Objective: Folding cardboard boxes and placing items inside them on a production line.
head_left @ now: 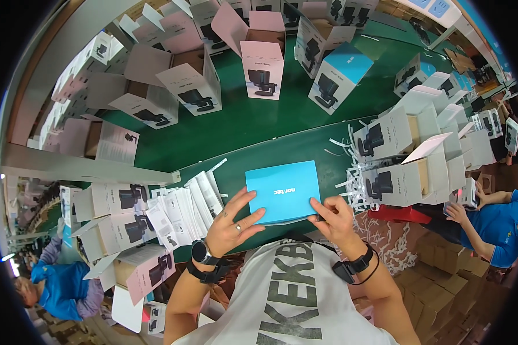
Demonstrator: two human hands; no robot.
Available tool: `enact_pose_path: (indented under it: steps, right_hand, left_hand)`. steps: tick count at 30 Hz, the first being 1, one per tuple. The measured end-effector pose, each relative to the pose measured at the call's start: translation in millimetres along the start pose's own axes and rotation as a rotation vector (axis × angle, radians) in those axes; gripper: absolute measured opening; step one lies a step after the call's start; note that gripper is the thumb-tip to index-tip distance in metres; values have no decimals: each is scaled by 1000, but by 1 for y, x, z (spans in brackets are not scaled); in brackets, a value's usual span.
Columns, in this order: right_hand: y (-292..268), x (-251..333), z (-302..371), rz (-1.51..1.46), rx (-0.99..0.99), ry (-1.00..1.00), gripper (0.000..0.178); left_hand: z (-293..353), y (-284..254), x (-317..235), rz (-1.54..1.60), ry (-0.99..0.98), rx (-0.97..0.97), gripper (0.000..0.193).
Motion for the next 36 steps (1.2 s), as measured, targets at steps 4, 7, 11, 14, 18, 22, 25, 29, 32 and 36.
enact_pose_path:
  steps: [4,7,11,14,18,22,25,29,32,36]
  right_hand:
    - [2,4,-3,4,12,27,53]
    - [8,8,-11,12,104,-60,52]
    - [18,3,-4,4,138,-101,50]
    - [29,-2,1,-1,97,-86,46]
    - [31,4,-2,-30,43,-67,39]
    - [29,11,-7,-91,38,-21,34]
    - [25,6,-13,-128,18,7,31]
    - [17,4,-24,-307,109,64,28]
    - [9,11,-46,-447,-133,294,23]
    - [49,-19,-87,-386,-349,299,21]
  left_hand:
    - [0,-4,5,-77,55,12,53]
    - [-12,-22,-10,-279,106,86,61]
    - [-37,3,-32,-483,41,359,74]
    - [-26,21,-29,-532,37,308,83]
    - [-17,30,-26,-569,53,272,87]
    - [-22,25,-12,-575,146,214,91]
    - [-40,6,-3,-505,135,214,94]
    - [-51,-10,4,-379,35,297,99]
    - [-48,-10,0,-399,43,339,105]
    - [-50,-13,-10,-466,49,381,105]
Point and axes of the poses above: each hand's wrist, its own z-axis away from the middle knuckle, its own y-axis out of the palm, x = y × z, the point moved 2 cm from there along -z, towards the middle knuckle, and after that the axes turned 15 degrees about -z, right-handed, at the moved point
